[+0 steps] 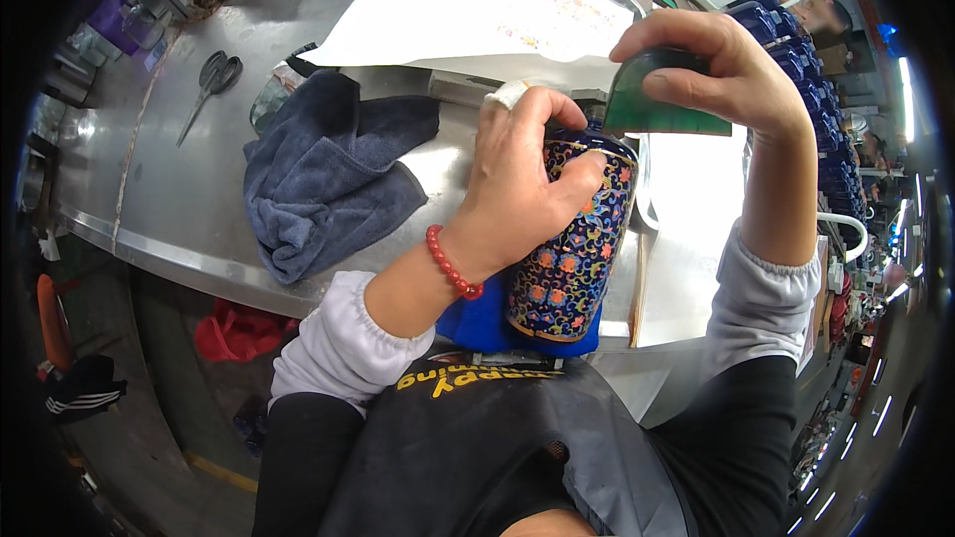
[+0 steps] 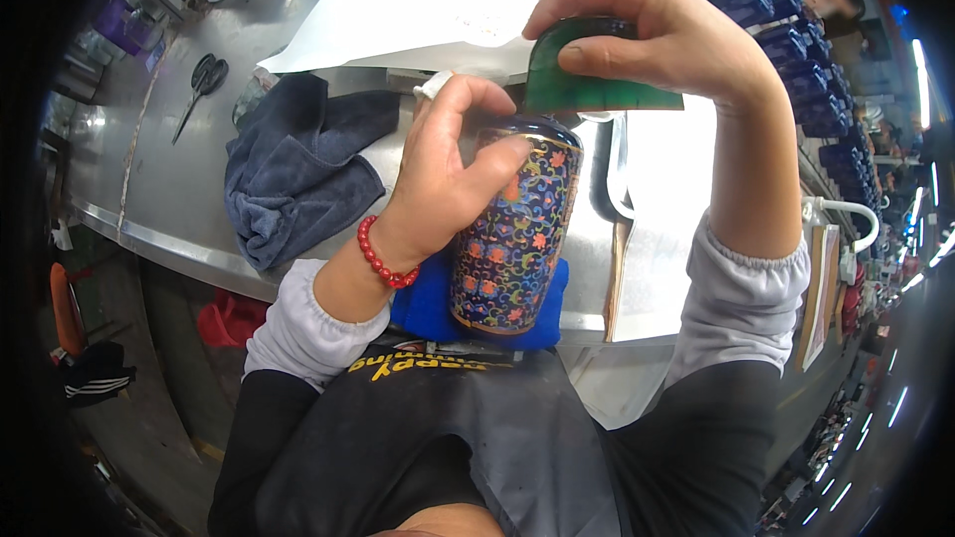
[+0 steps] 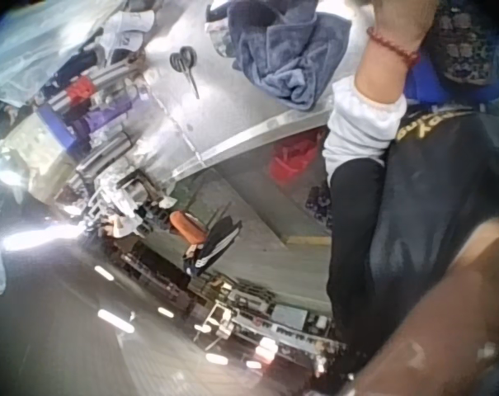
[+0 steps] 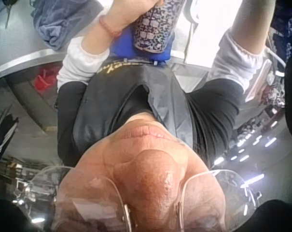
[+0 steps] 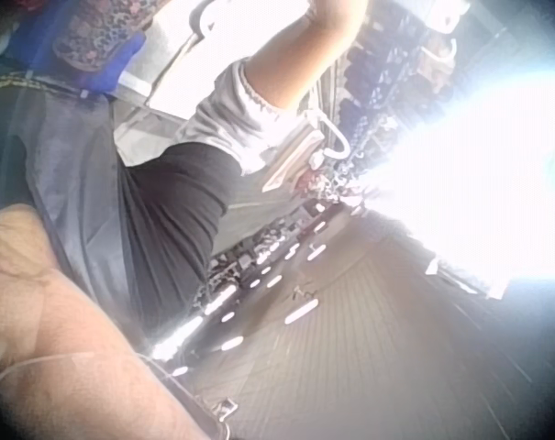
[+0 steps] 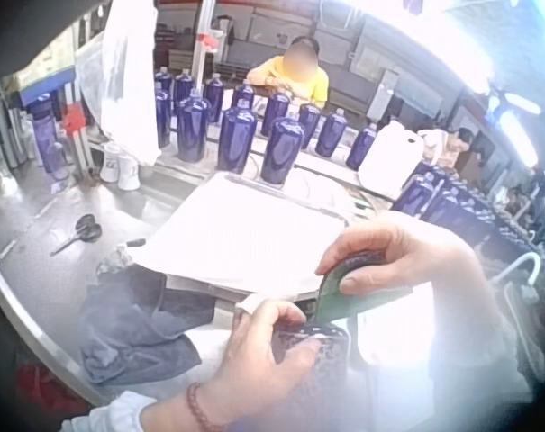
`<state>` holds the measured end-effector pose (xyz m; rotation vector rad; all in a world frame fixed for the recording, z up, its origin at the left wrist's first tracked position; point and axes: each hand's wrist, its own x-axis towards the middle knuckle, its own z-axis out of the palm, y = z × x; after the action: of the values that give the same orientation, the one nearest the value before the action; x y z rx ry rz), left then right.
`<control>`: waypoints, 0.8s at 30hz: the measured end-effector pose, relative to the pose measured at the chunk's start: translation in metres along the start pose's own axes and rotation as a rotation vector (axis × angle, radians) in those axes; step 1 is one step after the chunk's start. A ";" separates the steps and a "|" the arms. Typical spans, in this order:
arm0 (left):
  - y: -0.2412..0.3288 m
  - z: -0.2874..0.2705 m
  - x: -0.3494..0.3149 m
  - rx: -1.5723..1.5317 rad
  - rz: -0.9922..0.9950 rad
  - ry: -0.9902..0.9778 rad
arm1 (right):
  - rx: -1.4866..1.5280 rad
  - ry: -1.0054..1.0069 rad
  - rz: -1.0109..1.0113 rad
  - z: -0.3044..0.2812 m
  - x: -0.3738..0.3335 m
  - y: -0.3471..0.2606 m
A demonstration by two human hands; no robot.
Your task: The person retrieves a red cloth and a white tissue, then uses a green plastic tool to smooth a decorative sticker onto a blue patterned bottle. The person repeatedly presses and adjusts the sticker along the bottle's surface to ensure it adheres properly.
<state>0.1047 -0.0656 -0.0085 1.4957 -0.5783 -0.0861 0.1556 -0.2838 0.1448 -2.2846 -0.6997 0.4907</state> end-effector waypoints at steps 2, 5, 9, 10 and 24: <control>0.000 0.003 0.004 0.065 -0.018 0.032 | 0.015 0.072 0.002 0.004 -0.012 0.001; -0.002 0.003 0.010 0.162 0.098 0.115 | -0.014 0.197 -0.036 0.016 -0.029 0.003; -0.001 -0.003 0.010 -0.055 -0.060 0.081 | 0.072 0.348 0.048 0.034 -0.052 0.002; 0.000 -0.005 0.010 -0.047 -0.032 0.088 | 0.050 0.374 0.070 0.038 -0.057 0.001; 0.009 -0.013 -0.013 0.127 0.202 0.140 | -0.021 0.737 0.078 0.084 -0.084 -0.007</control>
<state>0.0963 -0.0482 -0.0038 1.5437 -0.6273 0.2144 0.0437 -0.2883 0.1041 -2.2789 -0.2414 -0.3298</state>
